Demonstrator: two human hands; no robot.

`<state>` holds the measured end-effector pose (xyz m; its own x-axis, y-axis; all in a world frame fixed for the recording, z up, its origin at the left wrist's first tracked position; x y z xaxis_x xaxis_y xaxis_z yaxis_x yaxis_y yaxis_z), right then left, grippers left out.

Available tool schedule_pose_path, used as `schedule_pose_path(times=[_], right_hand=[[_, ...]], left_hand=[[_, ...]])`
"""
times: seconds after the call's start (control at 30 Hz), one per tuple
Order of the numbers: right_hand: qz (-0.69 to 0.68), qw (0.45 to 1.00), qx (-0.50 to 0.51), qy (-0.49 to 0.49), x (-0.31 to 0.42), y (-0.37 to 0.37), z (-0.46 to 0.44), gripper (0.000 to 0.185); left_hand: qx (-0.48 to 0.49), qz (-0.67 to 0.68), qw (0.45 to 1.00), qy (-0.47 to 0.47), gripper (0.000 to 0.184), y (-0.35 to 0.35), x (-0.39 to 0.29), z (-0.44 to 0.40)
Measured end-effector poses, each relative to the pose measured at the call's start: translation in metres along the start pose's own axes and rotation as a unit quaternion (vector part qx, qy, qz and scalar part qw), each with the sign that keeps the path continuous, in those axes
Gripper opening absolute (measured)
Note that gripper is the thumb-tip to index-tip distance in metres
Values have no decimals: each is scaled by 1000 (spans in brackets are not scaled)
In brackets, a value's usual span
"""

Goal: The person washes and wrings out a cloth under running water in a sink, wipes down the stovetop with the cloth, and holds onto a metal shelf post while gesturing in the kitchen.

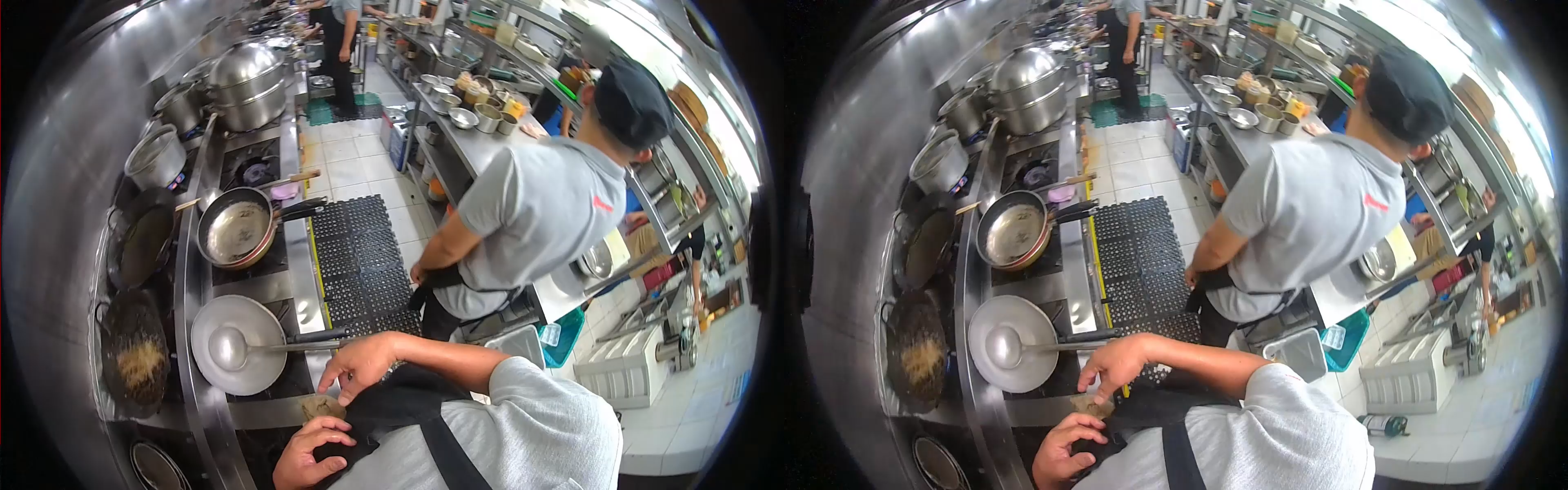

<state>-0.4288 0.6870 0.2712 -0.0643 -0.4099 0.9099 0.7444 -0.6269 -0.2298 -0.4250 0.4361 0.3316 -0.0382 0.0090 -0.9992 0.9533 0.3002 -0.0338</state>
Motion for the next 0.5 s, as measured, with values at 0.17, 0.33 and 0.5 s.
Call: schedule_pose_path(times=[0.17, 0.33, 0.5], right_hand=[[-27, 998, -48, 20, -34, 19, 41, 69], [-32, 992, -97, 79, -58, 49, 101, 64], [-44, 977, -178, 113, -71, 96, 177, 64]], left_hand=[[68, 9, 998, -15, 54, 21, 24, -44], [161, -1, 985, 61, 39, 53, 33, -79], [227, -9, 970, 83, 34, 114, 35, -100]])
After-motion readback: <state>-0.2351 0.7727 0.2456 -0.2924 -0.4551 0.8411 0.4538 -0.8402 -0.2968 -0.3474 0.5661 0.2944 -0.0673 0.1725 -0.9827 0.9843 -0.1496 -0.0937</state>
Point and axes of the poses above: each hand's wrist, its own z-axis away from the middle knuckle, its own y-axis out of the palm, x = y × z, the point moved 2 cm from there along -z, towards the middle knuckle, and after that the axes turned 3 degrees about y, right-handed, at the moved point
